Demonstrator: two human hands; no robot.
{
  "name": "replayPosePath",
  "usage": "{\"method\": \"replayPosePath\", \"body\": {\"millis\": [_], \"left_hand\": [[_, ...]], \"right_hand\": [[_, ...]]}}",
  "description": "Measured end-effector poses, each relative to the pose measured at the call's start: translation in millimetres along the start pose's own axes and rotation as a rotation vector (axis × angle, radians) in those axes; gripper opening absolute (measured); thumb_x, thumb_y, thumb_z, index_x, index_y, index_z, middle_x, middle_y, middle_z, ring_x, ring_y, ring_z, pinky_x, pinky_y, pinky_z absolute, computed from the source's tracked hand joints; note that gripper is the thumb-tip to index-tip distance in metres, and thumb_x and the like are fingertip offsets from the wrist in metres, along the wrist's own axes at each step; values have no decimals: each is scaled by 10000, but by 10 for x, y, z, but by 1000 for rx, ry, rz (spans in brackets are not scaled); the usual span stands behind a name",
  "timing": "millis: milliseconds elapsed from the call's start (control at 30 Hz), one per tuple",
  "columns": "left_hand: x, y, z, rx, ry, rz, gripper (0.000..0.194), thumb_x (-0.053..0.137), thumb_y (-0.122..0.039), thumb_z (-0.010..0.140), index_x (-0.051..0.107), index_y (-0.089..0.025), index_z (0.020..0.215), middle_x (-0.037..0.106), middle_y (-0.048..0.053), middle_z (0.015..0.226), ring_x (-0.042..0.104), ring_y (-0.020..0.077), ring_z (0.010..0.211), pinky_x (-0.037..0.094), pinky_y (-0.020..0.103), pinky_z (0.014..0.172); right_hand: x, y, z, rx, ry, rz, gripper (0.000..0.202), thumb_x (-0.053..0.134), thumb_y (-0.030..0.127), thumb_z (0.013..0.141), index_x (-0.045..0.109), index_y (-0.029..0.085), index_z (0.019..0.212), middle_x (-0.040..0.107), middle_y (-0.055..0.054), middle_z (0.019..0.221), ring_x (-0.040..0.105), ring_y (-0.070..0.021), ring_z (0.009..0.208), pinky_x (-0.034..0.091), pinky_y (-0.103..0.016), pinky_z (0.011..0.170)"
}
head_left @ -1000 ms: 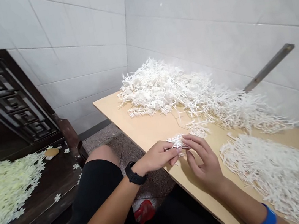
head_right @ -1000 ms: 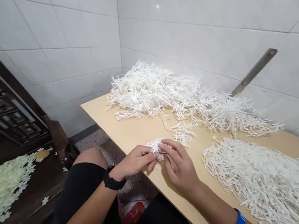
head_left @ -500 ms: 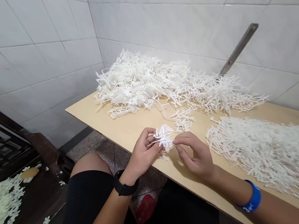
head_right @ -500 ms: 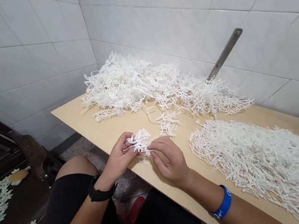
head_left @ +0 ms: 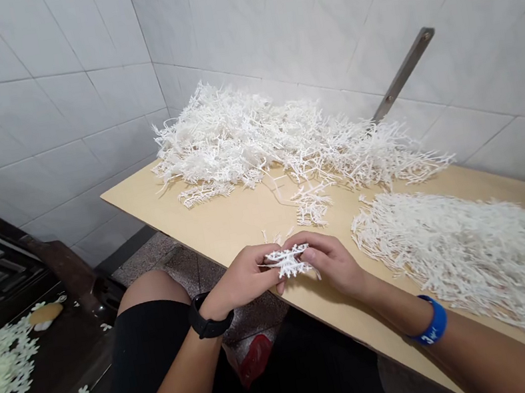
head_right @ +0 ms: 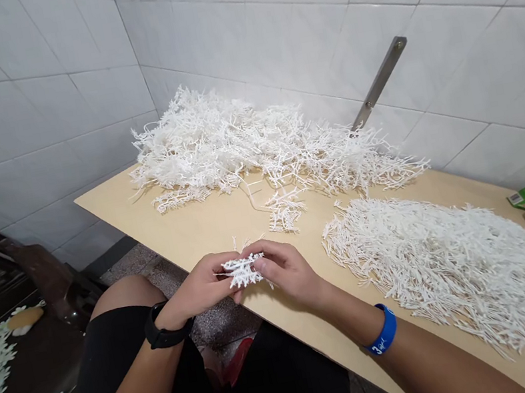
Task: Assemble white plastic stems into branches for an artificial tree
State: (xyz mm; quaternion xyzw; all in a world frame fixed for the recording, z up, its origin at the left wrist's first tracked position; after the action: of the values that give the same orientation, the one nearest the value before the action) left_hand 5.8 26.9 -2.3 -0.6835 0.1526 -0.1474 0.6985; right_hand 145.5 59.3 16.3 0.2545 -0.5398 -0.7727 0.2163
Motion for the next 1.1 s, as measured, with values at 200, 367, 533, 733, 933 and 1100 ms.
{"method": "replayPosePath", "body": {"millis": [200, 367, 533, 733, 933, 1100], "left_hand": [[-127, 85, 16, 47, -165, -148, 299, 764, -279, 774, 622, -169, 1012, 678, -1, 785, 633, 126, 676, 468, 212, 645], [-170, 112, 44, 193, -189, -365, 966, 716, -621, 761, 253, -282, 1538, 648, 115, 1199, 657, 232, 1022, 497, 367, 923], [21, 24, 26, 255, -8, -134, 1087, 738, -694, 640, 308, -271, 1545, 334, 154, 1585, 345, 391, 1424, 304, 493, 1163], [15, -61, -27, 381, -249, -199, 744, 578, -589, 886, 313, -339, 1534, 363, 84, 1587, 405, 300, 1403, 292, 463, 1179], [-8, -45, -14, 254, -324, -541, 481, 372, -449, 982, 682, -187, 1239, 608, 94, 1388, 514, 295, 1302, 345, 446, 1143], [61, -52, -7, 163, -153, -604, 461, 423, -398, 956, 627, -215, 1327, 535, 57, 1476, 461, 300, 1369, 394, 419, 1110]], "right_hand": [[9, -67, 4, 149, -101, 273, 273, 727, 448, 830, 661, 187, 875, 633, -8, 715, 559, -125, 617, 466, -254, 584], [32, -47, 15, 217, -279, 549, 250, 797, 371, 774, 636, 207, 871, 622, 19, 721, 554, -100, 638, 485, -228, 618], [204, 64, -40, 288, -389, 705, 287, 823, 333, 745, 610, 220, 901, 651, 13, 837, 574, -94, 654, 506, -216, 590], [462, 12, -150, 278, -228, 528, 294, 804, 340, 774, 551, 200, 822, 630, 25, 787, 605, -98, 680, 530, -235, 655], [452, 22, -159, 189, -177, 315, 238, 757, 319, 823, 562, 219, 914, 660, -6, 939, 640, -124, 863, 515, -263, 806], [368, 28, -109, 166, -205, 243, 384, 763, 357, 802, 582, 238, 1119, 649, -32, 978, 628, -151, 879, 520, -275, 758]]}}
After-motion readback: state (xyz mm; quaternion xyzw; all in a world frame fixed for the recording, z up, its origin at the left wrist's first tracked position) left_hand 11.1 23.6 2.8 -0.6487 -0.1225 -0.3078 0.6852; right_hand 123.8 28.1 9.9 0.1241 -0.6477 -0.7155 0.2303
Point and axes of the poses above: each hand's wrist, its own z-axis towards the middle knuckle, its own x-axis out of the palm, y = z × x, the point moved 5 cm from there along z, towards the middle knuckle
